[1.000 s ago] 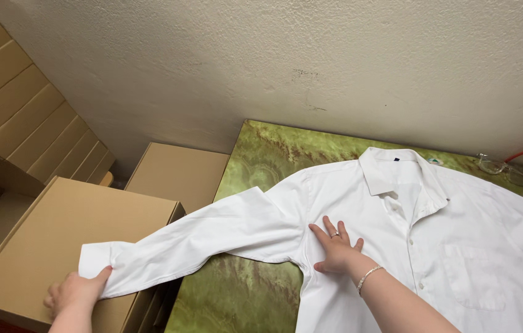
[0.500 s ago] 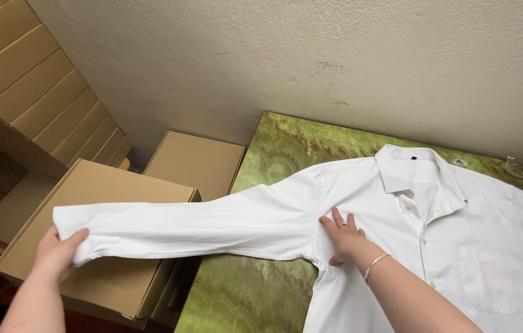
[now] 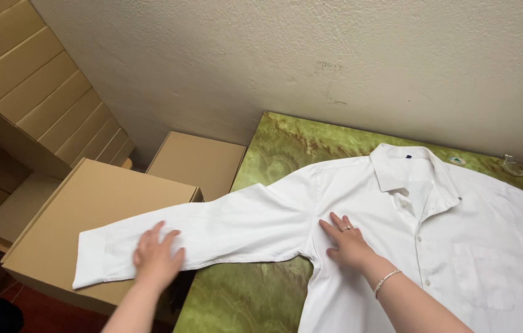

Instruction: The person unboxes a packaged shirt, removes it from its plastic sleeve, spreads it across a table, and irons the sleeves and front panels with a handheld iron.

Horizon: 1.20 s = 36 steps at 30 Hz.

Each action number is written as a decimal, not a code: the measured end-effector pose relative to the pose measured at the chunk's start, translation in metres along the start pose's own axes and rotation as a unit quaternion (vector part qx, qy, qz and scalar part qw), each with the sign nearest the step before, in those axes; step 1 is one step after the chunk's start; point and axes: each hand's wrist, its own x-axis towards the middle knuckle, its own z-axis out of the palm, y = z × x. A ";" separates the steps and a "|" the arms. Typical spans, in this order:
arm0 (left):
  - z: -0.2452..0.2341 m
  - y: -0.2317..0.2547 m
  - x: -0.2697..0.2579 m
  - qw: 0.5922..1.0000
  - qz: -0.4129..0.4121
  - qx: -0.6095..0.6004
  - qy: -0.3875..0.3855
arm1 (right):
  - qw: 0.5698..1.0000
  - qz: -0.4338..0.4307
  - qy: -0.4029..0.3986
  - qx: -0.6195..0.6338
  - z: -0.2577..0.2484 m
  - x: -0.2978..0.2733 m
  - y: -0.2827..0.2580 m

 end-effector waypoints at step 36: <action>0.159 0.718 -0.354 0.904 0.413 0.019 -0.110 | 0.934 0.231 0.269 0.038 -0.073 -0.425 0.499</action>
